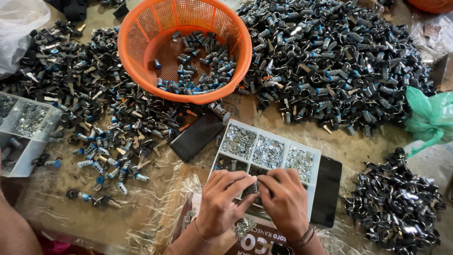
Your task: The person sits at a workbench covered with piles of small metal parts and assembles them by hand, picking a spring and a cap-like component from a compartment tray, fitting the spring into the component, and placing the finished assembly into an orange basket. The person repeats this assembly cycle throughout the episode.
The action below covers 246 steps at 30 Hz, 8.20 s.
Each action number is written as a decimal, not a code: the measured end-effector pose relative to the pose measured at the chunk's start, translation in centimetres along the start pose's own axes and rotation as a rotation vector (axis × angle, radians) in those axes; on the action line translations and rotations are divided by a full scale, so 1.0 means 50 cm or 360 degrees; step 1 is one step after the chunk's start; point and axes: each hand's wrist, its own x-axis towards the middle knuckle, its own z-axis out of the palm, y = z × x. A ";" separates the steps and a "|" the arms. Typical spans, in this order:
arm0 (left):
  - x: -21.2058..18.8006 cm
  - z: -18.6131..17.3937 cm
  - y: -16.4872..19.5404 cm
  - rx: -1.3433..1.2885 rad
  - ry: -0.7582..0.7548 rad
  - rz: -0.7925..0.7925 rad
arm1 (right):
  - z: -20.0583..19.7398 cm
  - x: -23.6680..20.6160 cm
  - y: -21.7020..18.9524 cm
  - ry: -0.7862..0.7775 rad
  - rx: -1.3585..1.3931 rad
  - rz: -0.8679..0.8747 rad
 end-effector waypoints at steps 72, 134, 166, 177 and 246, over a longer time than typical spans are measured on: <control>-0.097 0.178 -0.005 -0.0735 -0.0088 0.0012 | -0.061 -0.491 0.055 0.0454 0.0726 0.0934; -0.481 -0.085 0.131 -0.0904 -0.0265 -0.0329 | 0.105 -0.614 -0.080 -0.0095 0.1868 0.0989; -0.483 -0.078 0.101 -0.0880 -0.0289 -0.0326 | 0.066 -0.575 -0.135 0.0513 0.0443 -0.0098; -0.503 -0.061 0.133 -0.0849 -0.0417 -0.0327 | 0.049 -0.613 -0.144 0.0421 0.1013 0.0279; -0.467 -0.032 0.162 -0.0553 -0.0419 -0.0086 | 0.029 -0.654 -0.071 0.0018 0.1749 0.0869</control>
